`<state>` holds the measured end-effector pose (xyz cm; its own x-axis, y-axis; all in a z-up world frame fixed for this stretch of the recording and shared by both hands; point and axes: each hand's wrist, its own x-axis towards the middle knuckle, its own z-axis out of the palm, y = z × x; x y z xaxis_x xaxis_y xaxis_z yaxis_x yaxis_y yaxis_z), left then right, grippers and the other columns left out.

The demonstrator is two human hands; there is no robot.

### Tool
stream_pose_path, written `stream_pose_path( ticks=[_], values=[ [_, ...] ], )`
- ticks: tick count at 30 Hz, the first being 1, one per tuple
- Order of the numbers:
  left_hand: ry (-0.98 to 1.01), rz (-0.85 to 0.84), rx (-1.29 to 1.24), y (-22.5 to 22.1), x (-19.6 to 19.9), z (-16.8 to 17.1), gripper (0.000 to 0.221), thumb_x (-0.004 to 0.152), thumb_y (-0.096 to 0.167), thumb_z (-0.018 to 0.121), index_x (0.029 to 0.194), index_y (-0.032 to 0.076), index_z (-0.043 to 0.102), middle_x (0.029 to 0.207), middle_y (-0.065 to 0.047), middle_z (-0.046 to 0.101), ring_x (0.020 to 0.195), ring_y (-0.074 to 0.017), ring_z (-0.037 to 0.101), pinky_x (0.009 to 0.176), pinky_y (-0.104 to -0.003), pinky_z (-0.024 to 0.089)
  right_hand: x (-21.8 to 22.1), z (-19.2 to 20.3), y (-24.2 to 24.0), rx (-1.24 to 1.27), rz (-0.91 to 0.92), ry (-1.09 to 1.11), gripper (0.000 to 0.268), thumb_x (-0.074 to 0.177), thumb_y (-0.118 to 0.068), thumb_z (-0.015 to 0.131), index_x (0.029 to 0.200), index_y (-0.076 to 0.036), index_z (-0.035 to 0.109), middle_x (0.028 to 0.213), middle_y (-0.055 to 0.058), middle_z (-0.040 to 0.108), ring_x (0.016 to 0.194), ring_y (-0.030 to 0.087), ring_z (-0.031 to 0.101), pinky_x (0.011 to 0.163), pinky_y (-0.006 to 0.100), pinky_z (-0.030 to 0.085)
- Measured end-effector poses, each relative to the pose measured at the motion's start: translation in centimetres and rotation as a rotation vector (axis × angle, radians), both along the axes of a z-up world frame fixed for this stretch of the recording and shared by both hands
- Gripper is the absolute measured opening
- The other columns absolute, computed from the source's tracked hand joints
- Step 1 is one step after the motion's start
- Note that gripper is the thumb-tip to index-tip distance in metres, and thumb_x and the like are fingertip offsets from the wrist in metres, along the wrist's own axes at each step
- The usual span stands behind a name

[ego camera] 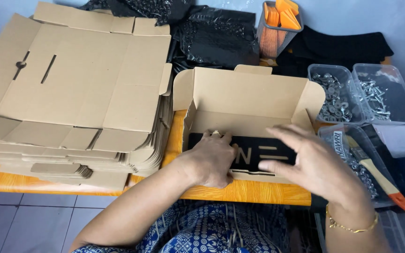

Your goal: Cleaning a black plastic component with a brush and packing it into a cardboard box with foam padding.

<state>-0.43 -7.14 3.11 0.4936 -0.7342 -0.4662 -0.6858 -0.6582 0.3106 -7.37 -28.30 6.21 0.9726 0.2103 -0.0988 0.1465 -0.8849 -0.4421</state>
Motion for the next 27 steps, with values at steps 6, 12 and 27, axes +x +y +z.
stream_pose_path(
  ticks=[6,12,27],
  values=[
    [-0.020,-0.020,0.058,-0.3,-0.6,-0.2,0.063,0.091,0.035,0.075,0.144,0.010,0.052,0.153,-0.026,0.035,0.142,-0.0439,0.036,0.124,-0.064,0.016,7.2,-0.2,-2.7,-0.271,0.017,-0.449,0.053,0.089,-0.021,0.073,0.133,0.008,0.063,0.133,0.025,0.063,0.120,0.040,0.061,0.112,0.046,0.046],
    [-0.211,-0.026,-0.024,0.3,-2.2,-0.7,0.075,0.079,0.030,0.073,0.144,0.000,0.052,0.149,-0.030,0.044,0.139,-0.0508,0.044,0.113,-0.065,0.030,15.6,-5.9,-6.1,-0.461,-0.120,-0.351,0.056,0.082,-0.029,0.074,0.137,-0.024,0.068,0.130,0.007,0.064,0.114,0.041,0.063,0.097,0.051,0.053],
    [-0.201,-0.020,-0.119,0.7,-2.2,-0.9,0.075,0.075,0.025,0.073,0.143,-0.003,0.054,0.158,-0.032,0.036,0.146,-0.0557,0.032,0.117,-0.064,0.029,13.7,-4.2,-5.8,-0.303,-0.141,-0.433,0.023,0.081,-0.033,0.081,0.098,-0.018,0.077,0.106,0.005,0.070,0.111,0.034,0.058,0.092,0.045,0.045]
  ],
)
